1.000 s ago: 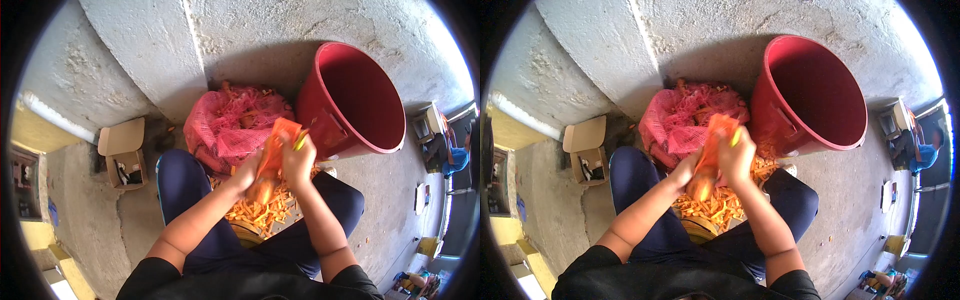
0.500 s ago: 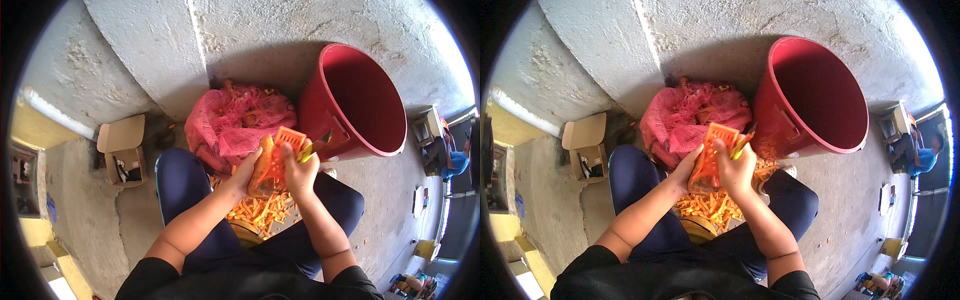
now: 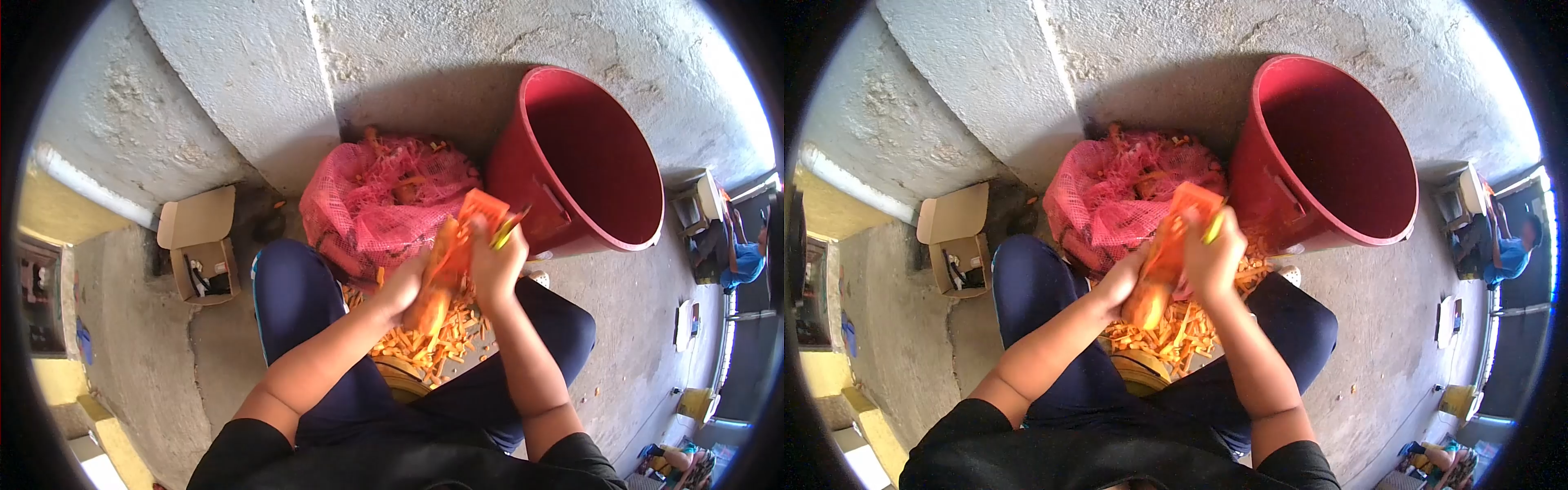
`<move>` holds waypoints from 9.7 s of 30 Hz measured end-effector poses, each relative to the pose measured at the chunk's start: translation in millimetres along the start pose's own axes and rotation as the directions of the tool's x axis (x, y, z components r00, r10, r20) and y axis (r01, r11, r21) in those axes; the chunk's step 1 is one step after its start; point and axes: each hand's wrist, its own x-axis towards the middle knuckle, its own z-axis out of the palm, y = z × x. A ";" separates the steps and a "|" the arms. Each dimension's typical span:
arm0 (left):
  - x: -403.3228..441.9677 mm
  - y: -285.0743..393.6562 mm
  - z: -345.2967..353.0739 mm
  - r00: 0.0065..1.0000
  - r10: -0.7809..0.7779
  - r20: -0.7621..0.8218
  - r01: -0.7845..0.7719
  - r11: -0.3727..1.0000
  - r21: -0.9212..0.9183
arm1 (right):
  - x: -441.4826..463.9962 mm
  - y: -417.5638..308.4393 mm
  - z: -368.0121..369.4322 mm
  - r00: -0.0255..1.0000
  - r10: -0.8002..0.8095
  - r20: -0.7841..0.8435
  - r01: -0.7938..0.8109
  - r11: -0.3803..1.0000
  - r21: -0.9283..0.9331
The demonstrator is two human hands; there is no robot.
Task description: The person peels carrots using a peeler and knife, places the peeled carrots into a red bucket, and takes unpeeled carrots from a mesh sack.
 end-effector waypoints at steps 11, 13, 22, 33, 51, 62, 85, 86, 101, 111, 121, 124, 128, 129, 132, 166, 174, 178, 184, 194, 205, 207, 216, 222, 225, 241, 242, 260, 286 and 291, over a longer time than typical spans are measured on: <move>-5.8 8.6 -3.0 0.991 -0.125 0.040 0.130 0.979 -0.159 | 30.3 3.3 -14.7 0.998 0.004 -0.055 0.005 0.986 0.166; -10.4 14.3 -0.2 0.988 -0.112 0.108 0.126 0.982 -0.139 | 8.6 -14.8 -16.1 0.987 0.136 0.084 -0.155 0.946 0.285; -0.5 9.8 2.0 0.999 -0.037 0.021 0.041 0.976 -0.212 | -31.8 -21.0 -9.5 0.957 0.018 0.288 -0.106 0.950 0.294; -3.8 5.4 -1.3 0.997 0.040 0.067 -0.042 0.998 0.037 | -13.8 -10.7 -1.2 0.996 -0.016 0.083 0.011 0.998 0.059; -5.6 15.9 6.8 1.000 -0.016 0.003 0.016 0.984 -0.177 | -33.3 -18.7 -8.8 0.966 -0.002 0.258 -0.049 0.980 0.190; -7.4 14.5 13.2 0.988 0.041 -0.146 -0.052 0.996 -0.073 | -28.9 -24.4 -4.9 0.953 0.091 0.290 -0.133 0.983 0.128; 1.7 15.3 -11.9 0.991 -0.080 -0.104 0.063 0.985 -0.159 | -16.8 -13.8 -8.7 0.969 0.105 0.222 -0.161 0.954 0.251; 0.3 17.6 -4.5 0.985 -0.047 -0.164 0.019 0.986 -0.167 | -20.4 -12.9 -7.2 0.962 0.087 0.257 -0.149 0.961 0.231; -4.1 0.6 -0.4 0.997 0.043 -0.057 -0.041 0.999 0.030 | 1.3 1.0 2.1 0.998 0.054 0.030 -0.057 0.995 0.083; -15.3 6.0 3.0 0.994 -0.111 0.024 0.106 0.980 0.169 | 60.4 39.6 -6.0 0.950 -0.031 -0.311 0.018 0.999 -0.043; -6.1 3.0 -11.1 0.991 0.120 -0.055 -0.082 0.885 0.458 | 49.6 28.4 -30.1 0.980 0.105 -0.172 -0.080 0.986 0.149; -1.5 1.5 -12.5 0.984 0.149 -0.095 -0.087 0.877 0.473 | 27.2 14.9 -23.4 0.994 0.087 -0.062 -0.070 0.971 0.230; -1.3 5.9 -17.8 0.997 -0.082 -0.011 0.082 0.996 0.035 | 4.1 0.6 -18.2 0.987 0.145 0.070 -0.160 0.937 0.310; -1.1 5.7 -16.9 0.995 -0.095 -0.018 0.095 0.995 0.007 | -0.7 -3.0 -17.2 0.982 0.162 0.100 -0.186 0.927 0.327; 0.8 3.7 -15.5 0.993 -0.114 -0.017 0.113 0.991 -0.066 | -14.5 -4.0 -9.2 0.972 0.181 0.147 -0.221 0.917 0.332; -15.8 6.5 -7.5 0.993 -0.113 0.023 0.101 0.951 0.293 | 69.9 50.3 -46.7 0.885 0.224 -0.407 -0.059 0.923 0.381; 15.6 -6.4 -33.2 0.939 0.210 -0.274 -0.044 0.861 0.507 | 17.2 23.6 -19.6 0.995 0.076 -0.064 -0.056 0.961 0.272; 8.6 3.2 -23.9 0.984 0.005 -0.177 0.017 0.992 0.121 | -8.9 4.4 -10.6 0.962 0.239 0.130 -0.272 0.870 0.412; 5.6 5.4 -19.6 0.999 -0.044 0.028 0.044 0.999 -0.028 | -24.0 1.5 -4.1 0.952 0.173 0.253 -0.254 0.907 0.335; 5.5 6.2 -12.3 0.993 -0.072 -0.094 0.056 0.986 -0.157 | -25.2 1.6 -2.0 0.946 0.133 0.295 -0.210 0.946 0.246; 8.8 2.9 -13.5 0.993 -0.082 -0.089 0.067 0.986 -0.155 | -27.4 4.4 1.6 0.954 0.115 0.278 -0.186 0.952 0.244; 7.6 4.4 -11.0 0.995 -0.075 -0.059 0.066 0.987 -0.150 | -26.5 2.8 -0.1 0.956 0.092 0.279 -0.149 0.970 0.191; 7.0 4.5 -8.1 0.992 -0.077 -0.102 0.080 0.997 0.023 | -27.7 -1.6 0.1 0.985 -0.030 0.168 0.028 1.000 0.011; -8.3 -14.3 -10.2 0.983 -0.183 0.022 0.177 0.970 0.169 | 43.1 46.9 -6.8 0.969 -0.011 -0.249 -0.018 0.993 -0.113; -8.8 -14.0 -8.5 0.996 -0.092 0.006 0.088 0.964 0.251 | 67.2 51.1 -26.7 0.930 0.045 -0.364 -0.065 0.997 -0.041; 6.0 2.2 -8.0 0.999 -0.037 -0.040 0.029 0.984 -0.174 | -30.7 -5.2 -3.1 0.970 0.026 0.244 -0.092 0.961 0.262; 5.3 2.7 -7.4 0.997 -0.046 -0.063 0.034 0.985 -0.172 | -31.2 -4.6 -3.1 0.968 0.027 0.249 -0.089 0.967 0.241; 4.2 1.4 -0.3 0.994 -0.064 -0.089 0.049 0.985 -0.164 | -32.2 -5.9 -6.5 0.969 0.019 0.244 -0.059 0.986 0.156; 2.7 -0.8 -6.5 0.997 -0.053 0.053 0.063 0.974 -0.217 | -24.8 -12.7 -13.4 0.976 0.070 0.207 -0.116 0.969 0.219; 8.7 -2.2 -7.3 0.997 -0.036 0.061 0.050 0.970 -0.239 | -31.3 -8.3 -8.4 0.970 0.023 0.243 -0.069 0.981 0.181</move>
